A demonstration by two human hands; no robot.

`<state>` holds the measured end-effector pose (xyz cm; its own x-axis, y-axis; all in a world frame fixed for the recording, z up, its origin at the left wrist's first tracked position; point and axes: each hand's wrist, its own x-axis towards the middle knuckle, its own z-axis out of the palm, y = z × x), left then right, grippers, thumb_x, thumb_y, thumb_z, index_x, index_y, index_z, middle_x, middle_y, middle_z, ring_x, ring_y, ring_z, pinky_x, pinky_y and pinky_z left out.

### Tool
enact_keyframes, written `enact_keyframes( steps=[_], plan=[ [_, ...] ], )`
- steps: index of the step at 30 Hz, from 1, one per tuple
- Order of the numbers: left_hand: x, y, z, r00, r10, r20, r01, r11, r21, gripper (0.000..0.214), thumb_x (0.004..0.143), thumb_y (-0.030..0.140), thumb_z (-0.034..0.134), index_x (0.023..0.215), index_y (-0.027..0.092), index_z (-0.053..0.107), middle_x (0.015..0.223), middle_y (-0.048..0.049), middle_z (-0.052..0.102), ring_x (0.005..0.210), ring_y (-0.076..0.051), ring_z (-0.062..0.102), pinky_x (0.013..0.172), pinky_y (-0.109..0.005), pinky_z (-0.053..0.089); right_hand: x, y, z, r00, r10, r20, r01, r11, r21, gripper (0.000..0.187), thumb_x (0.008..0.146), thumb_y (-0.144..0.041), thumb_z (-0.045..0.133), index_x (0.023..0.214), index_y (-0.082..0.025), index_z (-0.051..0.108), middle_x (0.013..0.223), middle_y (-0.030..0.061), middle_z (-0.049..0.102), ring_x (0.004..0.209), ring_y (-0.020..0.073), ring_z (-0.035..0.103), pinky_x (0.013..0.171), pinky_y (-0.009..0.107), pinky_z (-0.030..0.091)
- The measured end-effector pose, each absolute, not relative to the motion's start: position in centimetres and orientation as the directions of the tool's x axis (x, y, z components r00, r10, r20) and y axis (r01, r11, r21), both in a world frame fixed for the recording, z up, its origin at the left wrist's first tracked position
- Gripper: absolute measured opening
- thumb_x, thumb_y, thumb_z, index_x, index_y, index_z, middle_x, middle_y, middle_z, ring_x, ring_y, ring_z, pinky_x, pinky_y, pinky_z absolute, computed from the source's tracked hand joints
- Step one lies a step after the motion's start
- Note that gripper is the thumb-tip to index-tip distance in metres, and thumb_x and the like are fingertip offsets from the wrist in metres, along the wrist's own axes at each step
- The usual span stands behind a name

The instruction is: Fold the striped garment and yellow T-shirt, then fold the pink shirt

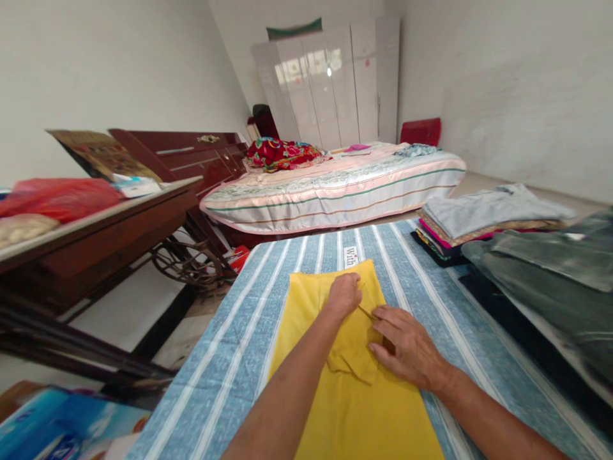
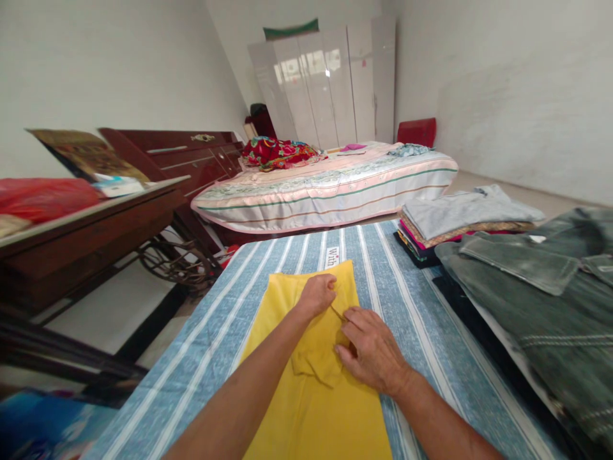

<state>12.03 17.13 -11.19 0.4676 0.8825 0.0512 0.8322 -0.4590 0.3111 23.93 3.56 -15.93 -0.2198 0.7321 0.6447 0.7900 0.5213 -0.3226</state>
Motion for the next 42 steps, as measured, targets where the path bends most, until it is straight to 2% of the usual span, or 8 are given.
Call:
enact_keyframes(
  steps=[9, 13, 20, 23, 26, 30, 36, 42],
  plan=[
    [13.2, 17.8, -11.8, 0.482, 0.869, 0.114, 0.787, -0.487, 0.379, 0.043, 0.076, 0.010, 0.046, 0.117, 0.015, 0.061, 0.100, -0.0069, 0.070, 0.091, -0.020, 0.064, 0.086, -0.029, 0.047, 23.9, 3.5, -15.9, -0.222, 0.746, 0.628, 0.789, 0.516, -0.334, 0.017, 0.076, -0.020, 0.058, 0.093, -0.018, 0.059, 0.111, 0.0126, 0.060, 0.109, 0.0280, 0.053, 0.093, 0.046, 0.045],
    [13.3, 18.1, -12.6, 0.520, 0.844, 0.136, 0.752, -0.527, 0.396, 0.047, 0.075, 0.008, 0.046, 0.120, 0.016, 0.059, 0.092, -0.0021, 0.070, 0.084, -0.015, 0.064, 0.080, -0.024, 0.048, 23.9, 3.5, -15.7, -0.229, 0.754, 0.616, 0.794, 0.511, -0.331, 0.022, 0.075, -0.021, 0.060, 0.096, -0.017, 0.059, 0.115, 0.0138, 0.059, 0.111, 0.0286, 0.052, 0.094, 0.046, 0.044],
    [12.6, 17.6, -13.0, 0.572, 0.802, 0.171, 0.739, -0.595, 0.316, 0.048, 0.076, 0.008, 0.048, 0.123, 0.015, 0.053, 0.097, -0.0025, 0.067, 0.087, -0.015, 0.061, 0.082, -0.025, 0.048, 23.8, 3.4, -15.3, -0.259, 0.787, 0.560, 0.798, 0.501, -0.334, 0.030, 0.073, -0.025, 0.062, 0.102, -0.017, 0.060, 0.124, 0.0137, 0.056, 0.119, 0.0278, 0.047, 0.101, 0.046, 0.036],
    [12.5, 17.4, -12.7, 0.608, 0.770, 0.196, 0.733, -0.639, 0.234, 0.040, 0.077, 0.011, 0.051, 0.117, 0.014, 0.057, 0.105, -0.0070, 0.063, 0.099, -0.018, 0.057, 0.090, -0.030, 0.045, 23.7, 3.3, -15.1, -0.287, 0.818, 0.499, 0.797, 0.493, -0.349, 0.031, 0.075, -0.027, 0.060, 0.104, -0.018, 0.061, 0.123, 0.0119, 0.058, 0.120, 0.0263, 0.047, 0.103, 0.046, 0.031],
    [12.5, 17.4, -12.6, 0.669, 0.720, 0.184, 0.706, -0.693, 0.144, 0.020, 0.080, 0.015, 0.050, 0.094, 0.016, 0.065, 0.099, -0.0078, 0.062, 0.101, -0.021, 0.054, 0.091, -0.033, 0.043, 23.6, 3.2, -15.1, -0.293, 0.840, 0.457, 0.802, 0.476, -0.360, 0.029, 0.076, -0.026, 0.058, 0.103, -0.018, 0.062, 0.121, 0.0110, 0.059, 0.118, 0.0255, 0.048, 0.104, 0.045, 0.030],
    [12.6, 17.2, -12.6, 0.720, 0.675, 0.163, 0.676, -0.735, 0.058, 0.022, 0.085, 0.016, 0.044, 0.077, 0.017, 0.064, 0.093, -0.0082, 0.062, 0.095, -0.021, 0.056, 0.088, -0.034, 0.045, 23.5, 3.1, -15.0, -0.283, 0.840, 0.463, 0.810, 0.468, -0.354, 0.028, 0.077, -0.027, 0.058, 0.102, -0.017, 0.062, 0.122, 0.0118, 0.059, 0.118, 0.0255, 0.049, 0.104, 0.044, 0.030],
    [12.3, 15.8, -12.8, 0.755, 0.633, 0.171, 0.640, -0.768, 0.015, 0.028, 0.091, 0.021, 0.036, 0.101, 0.017, 0.062, 0.134, -0.0087, 0.048, 0.124, -0.023, 0.041, 0.104, -0.039, 0.032, 23.6, 3.1, -15.1, -0.296, 0.827, 0.477, 0.801, 0.487, -0.347, 0.029, 0.076, -0.025, 0.058, 0.103, -0.018, 0.062, 0.120, 0.0108, 0.059, 0.114, 0.0249, 0.050, 0.101, 0.043, 0.033],
    [11.8, 15.3, -13.8, 0.764, 0.636, 0.110, 0.632, -0.772, 0.067, 0.034, 0.093, 0.026, 0.033, 0.116, 0.021, 0.057, 0.135, -0.0051, 0.050, 0.128, -0.019, 0.039, 0.107, -0.038, 0.031, 23.7, 3.1, -15.6, -0.302, 0.820, 0.486, 0.807, 0.491, -0.328, 0.029, 0.079, -0.027, 0.056, 0.106, -0.017, 0.060, 0.120, 0.0101, 0.059, 0.112, 0.0250, 0.051, 0.099, 0.043, 0.036]
  ],
)
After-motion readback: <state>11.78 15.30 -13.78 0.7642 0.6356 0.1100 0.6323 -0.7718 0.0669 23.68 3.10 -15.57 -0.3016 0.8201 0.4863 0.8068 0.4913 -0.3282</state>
